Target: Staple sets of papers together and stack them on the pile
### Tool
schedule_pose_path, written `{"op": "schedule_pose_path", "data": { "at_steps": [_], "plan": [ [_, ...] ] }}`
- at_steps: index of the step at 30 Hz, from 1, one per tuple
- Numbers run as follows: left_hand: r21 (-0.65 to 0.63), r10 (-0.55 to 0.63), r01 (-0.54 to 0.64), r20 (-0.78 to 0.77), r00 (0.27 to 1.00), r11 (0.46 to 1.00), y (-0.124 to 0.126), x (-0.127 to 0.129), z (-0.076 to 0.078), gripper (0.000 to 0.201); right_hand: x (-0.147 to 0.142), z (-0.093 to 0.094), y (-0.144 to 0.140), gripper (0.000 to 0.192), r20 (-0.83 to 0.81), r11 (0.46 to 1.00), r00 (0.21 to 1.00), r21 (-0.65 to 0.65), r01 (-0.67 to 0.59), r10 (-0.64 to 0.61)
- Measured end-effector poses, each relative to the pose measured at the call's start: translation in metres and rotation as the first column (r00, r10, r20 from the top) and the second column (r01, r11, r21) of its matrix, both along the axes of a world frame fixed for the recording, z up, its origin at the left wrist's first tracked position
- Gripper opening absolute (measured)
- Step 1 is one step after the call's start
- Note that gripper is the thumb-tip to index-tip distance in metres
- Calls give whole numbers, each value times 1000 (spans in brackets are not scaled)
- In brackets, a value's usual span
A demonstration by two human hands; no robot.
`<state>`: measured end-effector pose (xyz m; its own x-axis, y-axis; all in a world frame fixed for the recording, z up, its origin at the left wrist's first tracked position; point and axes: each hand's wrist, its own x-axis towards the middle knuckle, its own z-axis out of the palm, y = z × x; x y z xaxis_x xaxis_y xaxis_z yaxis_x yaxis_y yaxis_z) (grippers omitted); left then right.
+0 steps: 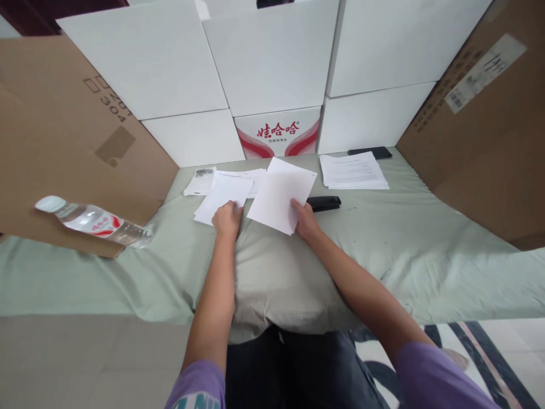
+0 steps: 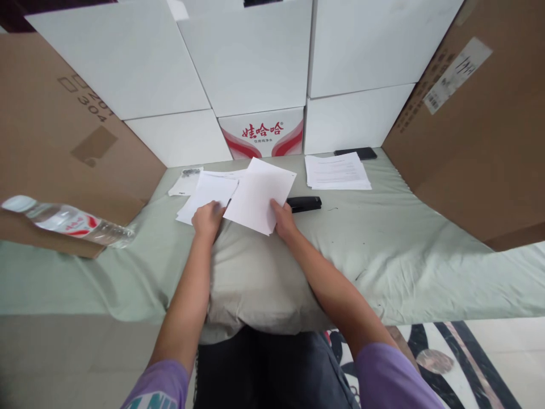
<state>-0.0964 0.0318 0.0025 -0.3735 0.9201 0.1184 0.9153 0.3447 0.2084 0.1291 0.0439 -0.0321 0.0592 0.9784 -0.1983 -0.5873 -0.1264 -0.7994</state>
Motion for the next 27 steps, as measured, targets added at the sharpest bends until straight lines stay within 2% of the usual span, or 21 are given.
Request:
{"op": "schedule_pose_path", "data": {
  "at_steps": [8, 14, 17, 20, 23, 25, 27],
  "plan": [
    [26, -14, 13, 24, 1000, 1000, 3, 2, 0, 39, -1, -2, 0, 32, 8, 1000, 1000, 14, 13, -13],
    [25, -38, 39, -45, 998, 999, 4, 10, -2, 36, 0, -2, 0, 33, 8, 1000, 1000, 24, -4, 4],
    [101, -16, 20, -38, 999, 995, 5, 13, -1, 37, 0, -3, 1, 34, 21, 1000, 1000, 24, -1, 1],
    [219, 79, -88, 47, 996, 972, 2, 9, 6, 38, 0, -4, 1, 36, 34, 999, 999, 32, -2, 1],
    [419, 118, -185, 179, 977, 889, -7, 3, 17, 34, 0, -5, 0, 39, 47, 998, 999, 50, -29, 27],
    [598, 16, -202, 302, 953, 776, -13, 0, 22, 30, 0, -4, -1, 41, 51, 996, 997, 67, -55, 51],
    [721, -168, -229, 434, 885, 654, -14, 1, 22, 31, 0, -3, -2, 43, 50, 995, 996, 75, -72, 68]
  ]
}}
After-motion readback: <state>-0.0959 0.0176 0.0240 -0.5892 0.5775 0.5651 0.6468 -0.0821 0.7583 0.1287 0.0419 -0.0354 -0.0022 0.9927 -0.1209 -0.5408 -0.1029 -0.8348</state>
